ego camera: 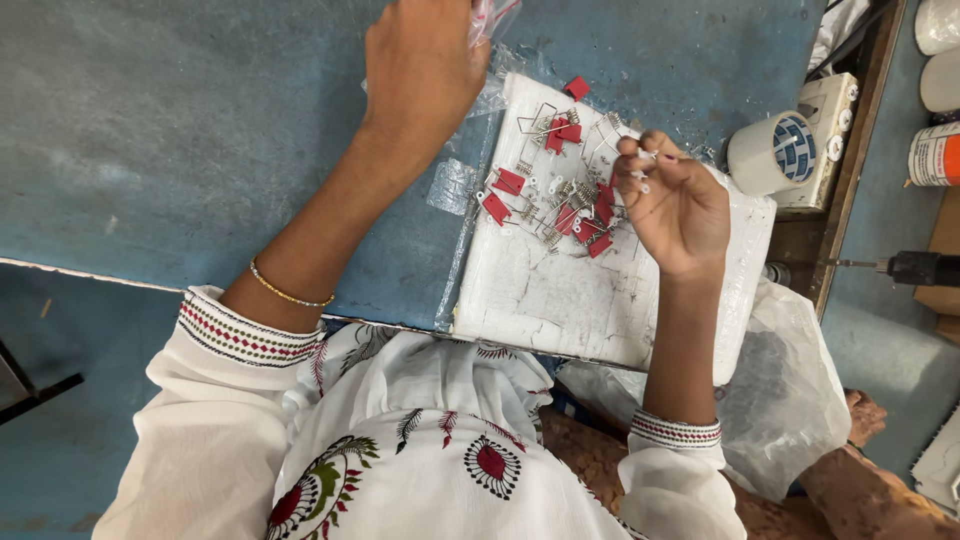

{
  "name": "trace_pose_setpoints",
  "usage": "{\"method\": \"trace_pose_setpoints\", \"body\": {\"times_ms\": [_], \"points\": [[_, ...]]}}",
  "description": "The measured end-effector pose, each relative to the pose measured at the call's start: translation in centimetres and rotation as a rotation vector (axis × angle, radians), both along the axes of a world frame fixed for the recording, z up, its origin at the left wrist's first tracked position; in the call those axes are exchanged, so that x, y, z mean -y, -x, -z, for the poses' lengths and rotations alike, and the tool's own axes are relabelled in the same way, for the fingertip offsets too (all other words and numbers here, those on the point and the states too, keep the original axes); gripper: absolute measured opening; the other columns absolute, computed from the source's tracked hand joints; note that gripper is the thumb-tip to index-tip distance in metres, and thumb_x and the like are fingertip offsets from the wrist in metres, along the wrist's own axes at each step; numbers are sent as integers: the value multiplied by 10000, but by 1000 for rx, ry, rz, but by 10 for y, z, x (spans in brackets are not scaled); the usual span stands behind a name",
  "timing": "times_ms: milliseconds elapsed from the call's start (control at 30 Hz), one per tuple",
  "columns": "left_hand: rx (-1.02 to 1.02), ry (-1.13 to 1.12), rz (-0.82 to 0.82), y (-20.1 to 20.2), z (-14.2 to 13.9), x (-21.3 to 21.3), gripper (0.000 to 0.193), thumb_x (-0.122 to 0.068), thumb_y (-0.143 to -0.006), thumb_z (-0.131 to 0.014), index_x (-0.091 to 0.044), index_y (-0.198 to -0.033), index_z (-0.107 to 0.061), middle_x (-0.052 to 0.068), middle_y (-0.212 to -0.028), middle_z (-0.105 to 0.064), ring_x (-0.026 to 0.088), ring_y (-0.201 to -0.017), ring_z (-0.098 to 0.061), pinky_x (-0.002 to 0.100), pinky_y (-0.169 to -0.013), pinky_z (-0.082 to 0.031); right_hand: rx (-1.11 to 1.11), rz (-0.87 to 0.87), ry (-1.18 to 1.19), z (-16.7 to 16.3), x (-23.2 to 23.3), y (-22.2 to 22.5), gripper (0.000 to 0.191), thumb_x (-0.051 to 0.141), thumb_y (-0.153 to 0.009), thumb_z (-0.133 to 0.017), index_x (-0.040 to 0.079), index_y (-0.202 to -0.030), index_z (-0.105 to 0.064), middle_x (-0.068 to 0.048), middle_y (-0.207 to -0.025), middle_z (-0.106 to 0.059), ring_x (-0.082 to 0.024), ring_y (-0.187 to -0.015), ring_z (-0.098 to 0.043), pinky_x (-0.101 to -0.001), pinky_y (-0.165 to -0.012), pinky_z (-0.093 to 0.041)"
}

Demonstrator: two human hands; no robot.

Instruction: The person sits at a workshop table and opens small clear plastic bags one at a time, removing red and metal components and placing them onto a white foam board, accumulating a pile of unpacked parts.

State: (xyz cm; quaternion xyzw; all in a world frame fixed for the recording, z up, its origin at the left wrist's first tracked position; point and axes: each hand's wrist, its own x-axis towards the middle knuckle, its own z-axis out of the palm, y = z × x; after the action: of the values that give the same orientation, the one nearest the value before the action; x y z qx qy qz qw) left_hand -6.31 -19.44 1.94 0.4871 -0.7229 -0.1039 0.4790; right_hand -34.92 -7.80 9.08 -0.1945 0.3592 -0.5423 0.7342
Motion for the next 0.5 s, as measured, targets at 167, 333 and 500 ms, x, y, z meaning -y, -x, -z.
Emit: {"method": "trace_pose_setpoints", "body": {"times_ms": [167, 333, 500], "points": [[4, -44, 18, 0, -1, 0, 312, -133, -869, -811, -71, -1126, -645, 165, -1012, -661, 389, -885, -672, 512, -728, -534, -496, -230, 106, -7, 19, -37, 170, 55, -1054, -633, -29, -1191, -688, -75, -978, -639, -132, -825, -569, -244, -692, -462], [19, -43, 35, -1, -1, 0, 305, -144, -890, -815, -55, -1123, -639, 164, -1013, -665, 397, -917, -667, 512, -752, -536, -1443, -398, 469, -2, 30, -84, 136, 71, -947, -757, 67, -1081, -776, 0, -923, -667, -88, -769, -552, -260, -704, -479], [19, -20, 24, 0, 1, 2, 317, -162, -857, -816, -43, -1096, -645, 175, -1000, -673, 406, -909, -657, 520, -736, -522, -1646, -482, 497, -10, 32, -109, 203, 67, -826, -840, 53, -1014, -765, -45, -788, -578, -119, -638, -497, -300, -609, -433]]}}
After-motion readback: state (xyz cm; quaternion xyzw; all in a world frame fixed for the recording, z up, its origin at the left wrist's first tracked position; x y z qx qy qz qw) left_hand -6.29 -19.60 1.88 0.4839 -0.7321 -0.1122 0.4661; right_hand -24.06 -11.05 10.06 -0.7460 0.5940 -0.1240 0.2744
